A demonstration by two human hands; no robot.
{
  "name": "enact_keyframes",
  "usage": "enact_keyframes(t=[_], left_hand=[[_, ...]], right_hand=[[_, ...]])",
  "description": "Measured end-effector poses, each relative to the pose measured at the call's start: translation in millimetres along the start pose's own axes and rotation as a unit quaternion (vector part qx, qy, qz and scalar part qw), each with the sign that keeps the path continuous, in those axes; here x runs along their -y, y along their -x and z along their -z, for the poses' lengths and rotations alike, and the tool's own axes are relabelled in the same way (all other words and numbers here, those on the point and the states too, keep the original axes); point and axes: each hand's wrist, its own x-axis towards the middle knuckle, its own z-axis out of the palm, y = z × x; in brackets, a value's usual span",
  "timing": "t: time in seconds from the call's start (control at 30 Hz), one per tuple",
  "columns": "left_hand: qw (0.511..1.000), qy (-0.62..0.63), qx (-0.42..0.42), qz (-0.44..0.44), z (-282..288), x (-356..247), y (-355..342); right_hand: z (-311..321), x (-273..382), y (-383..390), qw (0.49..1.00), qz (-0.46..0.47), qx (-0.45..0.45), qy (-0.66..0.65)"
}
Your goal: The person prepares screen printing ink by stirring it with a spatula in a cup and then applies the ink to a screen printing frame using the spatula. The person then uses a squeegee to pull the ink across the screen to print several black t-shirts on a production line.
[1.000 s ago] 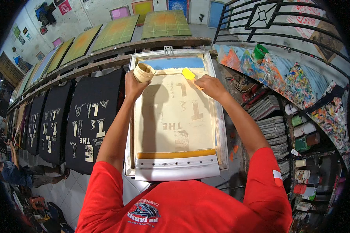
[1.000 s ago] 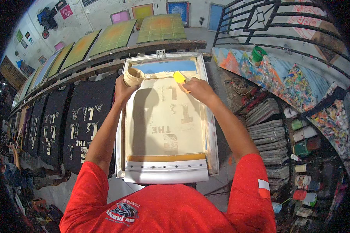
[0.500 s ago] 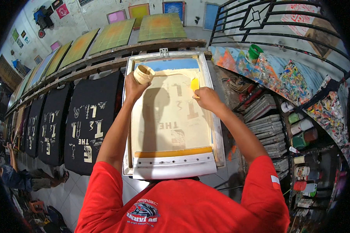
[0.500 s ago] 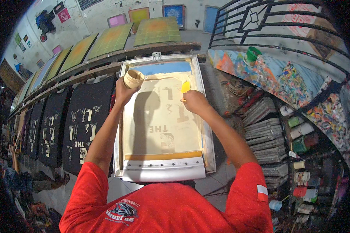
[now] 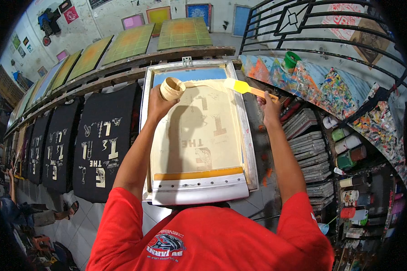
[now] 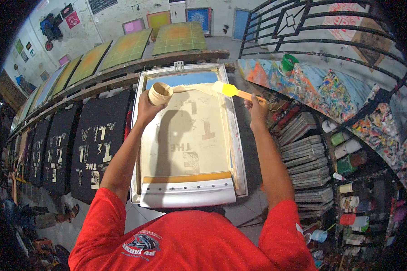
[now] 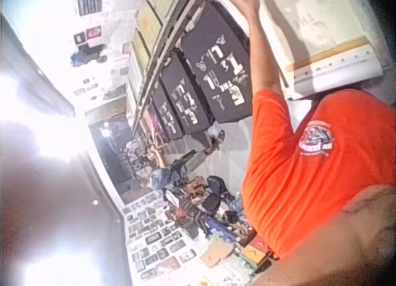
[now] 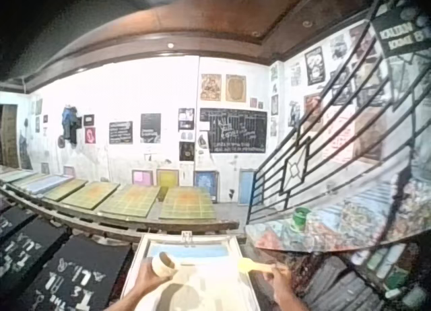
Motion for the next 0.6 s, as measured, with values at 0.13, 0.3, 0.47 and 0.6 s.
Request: enact_keyframes(t=[0.13,0.3,0.47,0.6], left_hand=[[0.999,-0.029,0.035,-0.009,-1.8,33.8,5.3],[0.995,0.005,0.077,-0.067,-4.4,16.3,15.1],[0.981,-0.046,0.129,-0.137,8.9,-6.5,24.4],[0.974,-0.037,0.163,-0.150,19.2,-33.0,33.6]], right_hand=[[-9.9,-5.1,24.7,0.985,-0.101,0.002,-0.141],[-31.0,30.0,58.5,0.983,0.033,0.178,-0.019],[-70.5,89.9,88.7,0.753,0.392,0.423,0.317],[-89.7,107.2,78.6,0.599,0.511,0.493,0.369]])
